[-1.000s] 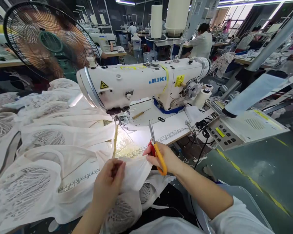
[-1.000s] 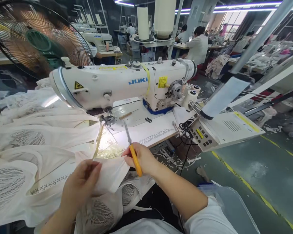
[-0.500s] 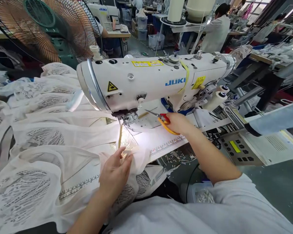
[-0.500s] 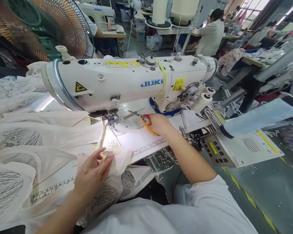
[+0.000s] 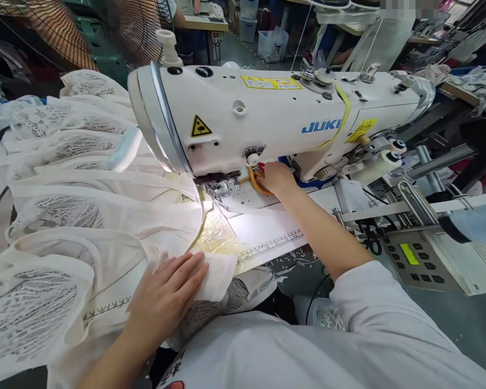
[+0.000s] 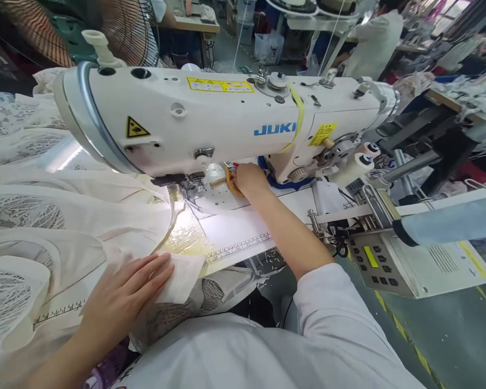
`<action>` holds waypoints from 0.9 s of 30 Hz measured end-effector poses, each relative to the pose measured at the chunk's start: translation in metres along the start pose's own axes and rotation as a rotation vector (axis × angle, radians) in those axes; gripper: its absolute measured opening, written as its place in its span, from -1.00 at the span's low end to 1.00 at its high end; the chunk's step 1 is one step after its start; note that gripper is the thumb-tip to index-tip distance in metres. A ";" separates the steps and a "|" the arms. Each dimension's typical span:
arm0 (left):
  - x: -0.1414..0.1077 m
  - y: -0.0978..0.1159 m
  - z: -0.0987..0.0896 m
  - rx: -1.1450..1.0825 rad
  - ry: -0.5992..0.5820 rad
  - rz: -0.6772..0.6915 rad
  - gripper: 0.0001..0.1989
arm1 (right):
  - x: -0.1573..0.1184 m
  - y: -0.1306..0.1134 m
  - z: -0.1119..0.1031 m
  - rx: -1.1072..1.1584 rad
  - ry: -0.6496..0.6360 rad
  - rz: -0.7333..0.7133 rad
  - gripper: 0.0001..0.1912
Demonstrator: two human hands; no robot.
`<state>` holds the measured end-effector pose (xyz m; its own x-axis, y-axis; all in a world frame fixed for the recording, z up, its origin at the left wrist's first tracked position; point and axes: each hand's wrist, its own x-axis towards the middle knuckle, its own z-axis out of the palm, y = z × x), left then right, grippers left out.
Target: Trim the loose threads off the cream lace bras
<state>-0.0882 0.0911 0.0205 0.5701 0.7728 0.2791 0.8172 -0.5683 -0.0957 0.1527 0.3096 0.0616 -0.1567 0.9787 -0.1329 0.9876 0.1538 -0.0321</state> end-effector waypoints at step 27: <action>-0.015 0.016 0.005 -0.072 0.061 -0.191 -0.67 | -0.117 0.002 0.018 0.400 0.137 -0.024 -0.85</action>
<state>-0.0837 0.0720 0.0103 0.3971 0.8511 0.3435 0.9007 -0.4333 0.0324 0.1728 0.1933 0.0590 -0.1501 0.9887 0.0049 0.8973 0.1383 -0.4192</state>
